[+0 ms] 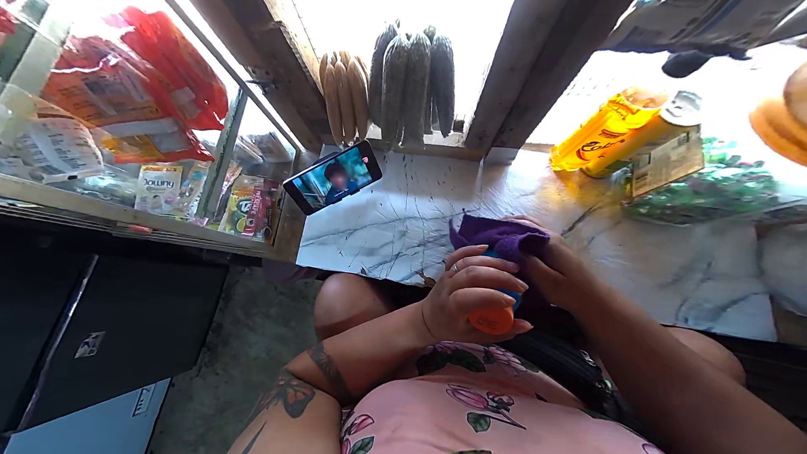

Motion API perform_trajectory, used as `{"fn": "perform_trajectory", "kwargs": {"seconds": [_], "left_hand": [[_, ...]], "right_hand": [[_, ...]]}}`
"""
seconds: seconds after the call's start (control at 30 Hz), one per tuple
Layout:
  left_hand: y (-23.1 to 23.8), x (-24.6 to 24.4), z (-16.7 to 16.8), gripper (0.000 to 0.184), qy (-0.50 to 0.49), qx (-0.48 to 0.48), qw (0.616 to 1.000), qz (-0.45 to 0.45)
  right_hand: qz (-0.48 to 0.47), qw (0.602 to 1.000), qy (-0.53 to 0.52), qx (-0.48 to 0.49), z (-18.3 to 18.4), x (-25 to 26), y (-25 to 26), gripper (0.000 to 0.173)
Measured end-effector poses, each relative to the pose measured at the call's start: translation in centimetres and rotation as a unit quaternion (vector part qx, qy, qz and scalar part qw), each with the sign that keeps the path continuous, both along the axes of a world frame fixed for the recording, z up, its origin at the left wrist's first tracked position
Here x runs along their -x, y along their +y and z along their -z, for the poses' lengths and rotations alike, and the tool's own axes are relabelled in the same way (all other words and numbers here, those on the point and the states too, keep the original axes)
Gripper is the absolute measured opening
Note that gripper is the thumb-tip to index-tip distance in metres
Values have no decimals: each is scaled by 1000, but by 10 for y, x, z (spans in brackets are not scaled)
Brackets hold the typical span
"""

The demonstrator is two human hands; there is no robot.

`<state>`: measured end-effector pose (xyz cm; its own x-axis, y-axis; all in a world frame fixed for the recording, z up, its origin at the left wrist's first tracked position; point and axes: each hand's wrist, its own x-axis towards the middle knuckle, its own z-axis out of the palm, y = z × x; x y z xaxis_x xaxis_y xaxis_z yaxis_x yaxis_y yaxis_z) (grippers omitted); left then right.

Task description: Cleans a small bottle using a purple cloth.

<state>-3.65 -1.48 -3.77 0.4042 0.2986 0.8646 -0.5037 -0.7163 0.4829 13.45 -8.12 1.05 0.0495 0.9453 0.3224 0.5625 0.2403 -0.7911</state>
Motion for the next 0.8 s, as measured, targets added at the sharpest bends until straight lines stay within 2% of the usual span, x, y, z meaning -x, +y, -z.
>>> {"fn": "perform_trajectory", "kwargs": {"seconds": [0.13,0.33,0.6,0.8], "left_hand": [[-2,0,3,39,-5,-5,1000,-11],[-2,-1,3,38,-8,-1,1000,-11],[7,0,0,39,-15,10,1000,1],[9,0,-1,39,-17,13,1000,14]], "right_hand": [[-15,1000,-2,-17,5,-1,4,33],[-9,999,-25,33,11,-11,17,30],[52,993,6,110,22,-24,26,31],[85,989,35,113,29,-26,25,29]]}}
